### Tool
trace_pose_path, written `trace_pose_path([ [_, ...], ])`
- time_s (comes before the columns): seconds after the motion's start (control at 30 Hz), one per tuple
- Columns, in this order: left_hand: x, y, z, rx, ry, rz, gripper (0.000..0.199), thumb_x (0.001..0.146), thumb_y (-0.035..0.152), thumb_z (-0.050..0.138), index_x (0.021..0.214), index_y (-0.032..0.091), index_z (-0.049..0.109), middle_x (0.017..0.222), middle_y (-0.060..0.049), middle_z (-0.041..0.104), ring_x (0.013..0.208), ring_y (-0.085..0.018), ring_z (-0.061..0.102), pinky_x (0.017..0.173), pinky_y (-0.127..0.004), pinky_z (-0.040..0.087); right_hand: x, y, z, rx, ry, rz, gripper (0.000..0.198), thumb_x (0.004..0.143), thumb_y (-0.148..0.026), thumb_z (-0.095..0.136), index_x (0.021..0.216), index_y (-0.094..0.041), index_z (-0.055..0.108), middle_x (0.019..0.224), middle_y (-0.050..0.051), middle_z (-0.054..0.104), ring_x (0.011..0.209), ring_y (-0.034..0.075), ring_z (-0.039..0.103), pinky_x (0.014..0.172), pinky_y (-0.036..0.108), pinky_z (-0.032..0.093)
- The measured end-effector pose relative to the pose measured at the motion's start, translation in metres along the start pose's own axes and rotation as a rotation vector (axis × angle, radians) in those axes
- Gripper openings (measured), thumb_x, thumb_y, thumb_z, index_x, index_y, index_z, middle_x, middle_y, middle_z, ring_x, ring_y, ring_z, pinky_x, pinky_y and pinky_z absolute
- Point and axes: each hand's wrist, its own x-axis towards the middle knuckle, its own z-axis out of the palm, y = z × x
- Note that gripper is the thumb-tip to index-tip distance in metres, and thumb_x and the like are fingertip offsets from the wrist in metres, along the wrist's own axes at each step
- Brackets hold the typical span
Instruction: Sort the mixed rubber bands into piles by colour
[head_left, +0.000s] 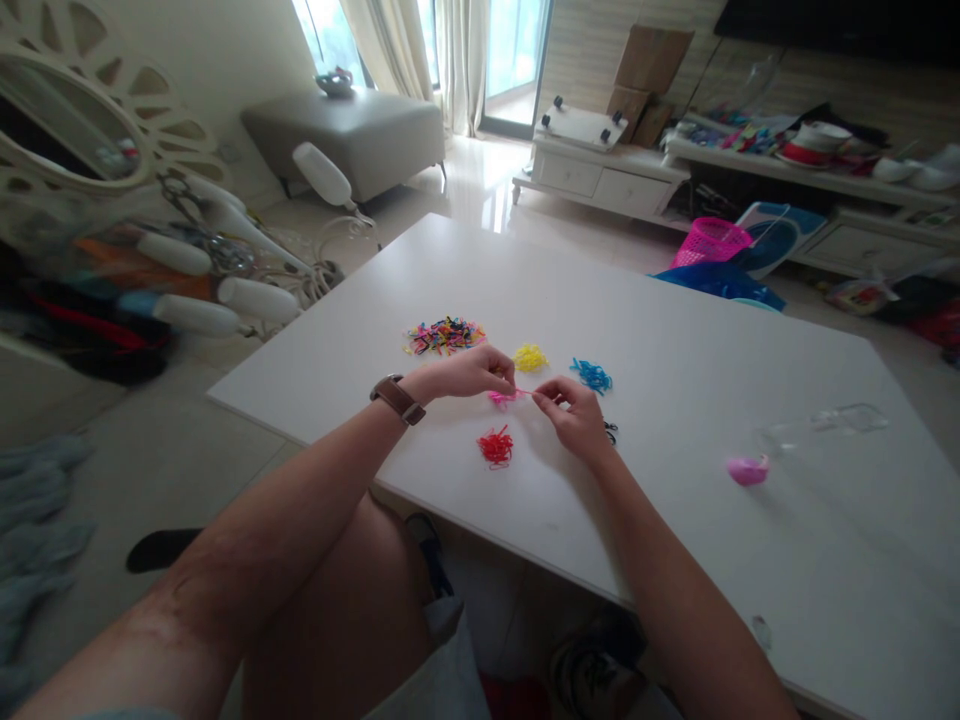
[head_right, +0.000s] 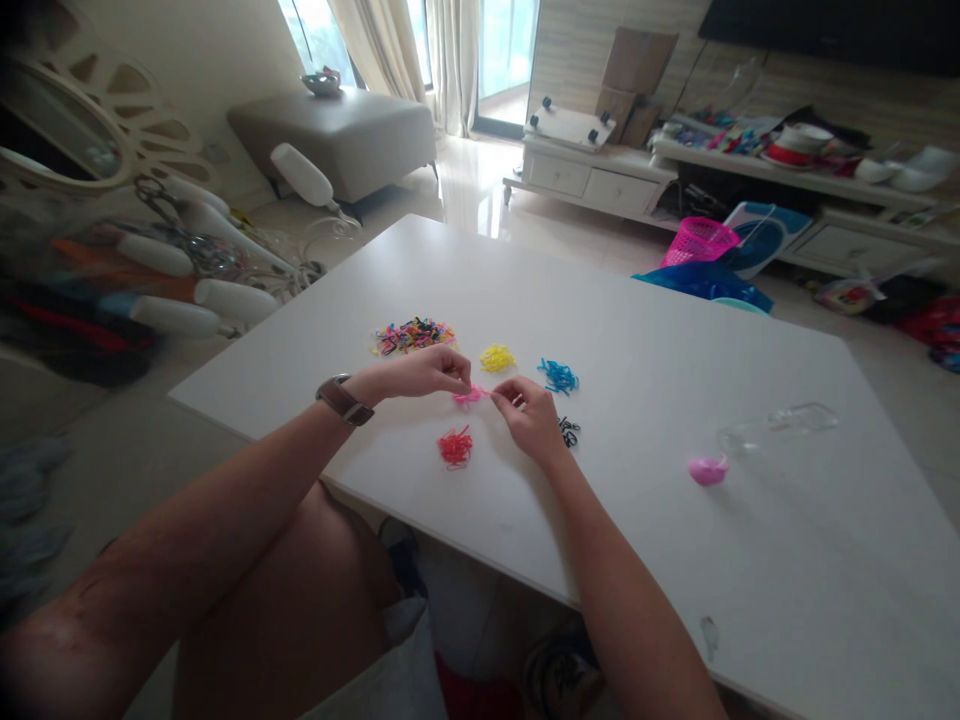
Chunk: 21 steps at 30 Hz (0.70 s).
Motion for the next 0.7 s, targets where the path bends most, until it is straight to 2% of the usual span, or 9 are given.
trace_pose_path([
  [0.2, -0.004, 0.004, -0.01, -0.005, 0.029, 0.005, 0.019, 0.074, 0.03, 0.067, 0.067, 0.013, 0.064, 0.059, 0.003, 0.05, 0.057, -0.009, 0.04, 0.055, -0.024, 0.029, 0.003, 0.002, -0.008, -0.043, 0.101, 0.026, 0.015, 0.084, -0.029, 0.063, 0.072, -0.021, 0.061, 0.072, 0.002, 0.064, 0.066, 0.017, 0.055, 0.062, 0.031, 0.044],
  [0.37, 0.0, -0.002, 0.0, 0.018, 0.015, 0.013, 0.018, 0.075, 0.03, 0.066, 0.07, 0.013, 0.067, 0.059, 0.003, 0.05, 0.057, -0.009, 0.04, 0.054, -0.024, 0.028, 0.001, 0.001, -0.001, -0.007, 0.053, 0.017, 0.013, 0.085, -0.03, 0.063, 0.074, -0.021, 0.062, 0.072, 0.002, 0.065, 0.067, 0.017, 0.058, 0.063, 0.03, 0.046],
  [0.5, 0.003, -0.007, 0.004, 0.117, 0.058, 0.026, 0.021, 0.076, 0.033, 0.067, 0.077, 0.012, 0.073, 0.055, 0.005, 0.042, 0.053, -0.008, 0.035, 0.052, -0.024, 0.024, 0.0, 0.001, 0.002, -0.009, -0.008, -0.004, 0.014, 0.086, -0.033, 0.064, 0.08, -0.02, 0.065, 0.075, 0.002, 0.066, 0.069, 0.016, 0.06, 0.064, 0.029, 0.047],
  [0.7, -0.001, -0.017, -0.009, 0.347, 0.147, 0.027, 0.019, 0.074, 0.029, 0.07, 0.077, 0.012, 0.078, 0.053, 0.005, 0.04, 0.052, -0.007, 0.036, 0.053, -0.024, 0.027, 0.0, 0.002, 0.0, -0.024, 0.041, 0.033, 0.015, 0.087, -0.034, 0.063, 0.089, -0.019, 0.068, 0.075, 0.002, 0.065, 0.065, 0.014, 0.058, 0.061, 0.027, 0.047],
])
